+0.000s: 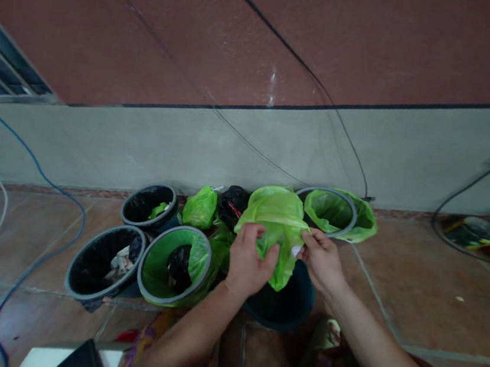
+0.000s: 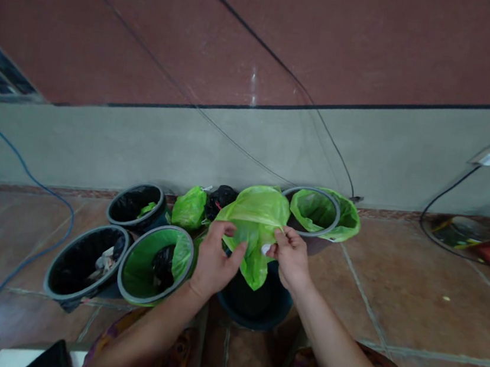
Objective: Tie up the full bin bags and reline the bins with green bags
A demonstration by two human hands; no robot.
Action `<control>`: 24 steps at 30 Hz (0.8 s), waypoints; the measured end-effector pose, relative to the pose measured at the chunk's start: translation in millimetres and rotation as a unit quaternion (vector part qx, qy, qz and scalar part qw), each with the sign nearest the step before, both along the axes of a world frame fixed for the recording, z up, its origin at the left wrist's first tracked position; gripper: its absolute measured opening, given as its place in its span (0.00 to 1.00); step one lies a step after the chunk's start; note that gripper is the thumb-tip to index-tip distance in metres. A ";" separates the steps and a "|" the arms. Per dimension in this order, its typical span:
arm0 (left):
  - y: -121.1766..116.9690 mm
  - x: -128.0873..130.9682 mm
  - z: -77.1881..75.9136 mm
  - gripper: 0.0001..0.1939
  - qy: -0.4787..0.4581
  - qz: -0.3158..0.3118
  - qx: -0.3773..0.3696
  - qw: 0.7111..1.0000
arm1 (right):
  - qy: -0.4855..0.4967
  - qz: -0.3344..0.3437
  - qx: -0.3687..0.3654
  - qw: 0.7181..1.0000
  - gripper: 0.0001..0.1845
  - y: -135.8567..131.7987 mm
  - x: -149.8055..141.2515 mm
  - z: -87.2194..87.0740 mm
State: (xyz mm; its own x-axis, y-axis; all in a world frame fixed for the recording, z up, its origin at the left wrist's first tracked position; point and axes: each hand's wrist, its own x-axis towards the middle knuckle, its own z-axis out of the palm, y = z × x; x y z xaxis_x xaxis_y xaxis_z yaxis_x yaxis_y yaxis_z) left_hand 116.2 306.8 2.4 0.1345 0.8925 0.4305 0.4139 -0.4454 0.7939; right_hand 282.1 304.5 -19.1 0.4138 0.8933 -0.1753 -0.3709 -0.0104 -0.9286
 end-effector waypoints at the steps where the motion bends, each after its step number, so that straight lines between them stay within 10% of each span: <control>1: -11.0 8.7 -5.5 0.16 0.010 -0.038 -0.027 0.999 | 0.008 0.006 0.003 1.000 0.23 -0.4 -1.0 2.0; 6: -24.6 33.9 -33.5 0.30 -0.017 -0.085 -0.141 0.986 | 0.028 0.080 0.031 0.996 0.20 -7.0 -1.2 11.0; 12: 0.6 30.5 -38.0 0.04 -0.079 -0.045 -0.204 0.975 | -0.027 0.244 0.089 0.965 0.17 -16.0 1.3 21.9; 17: 13.8 25.7 -30.6 0.02 -0.234 -0.099 -0.300 0.920 | -0.179 0.182 0.103 0.961 0.15 -7.6 21.4 13.8; 24: 28.8 4.4 2.5 0.14 -0.475 -0.153 -0.434 0.750 | -0.572 0.204 0.123 0.785 0.40 -21.4 11.2 -5.2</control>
State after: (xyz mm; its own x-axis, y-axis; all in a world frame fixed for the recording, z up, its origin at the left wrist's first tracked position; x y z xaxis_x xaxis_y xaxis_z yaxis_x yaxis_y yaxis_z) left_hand 120.7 335.6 4.9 0.3913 0.8820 -0.2627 -0.5393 0.4511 0.7111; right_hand 293.2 283.2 -24.3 -0.1552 0.9409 0.3009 0.6942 0.3206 -0.6445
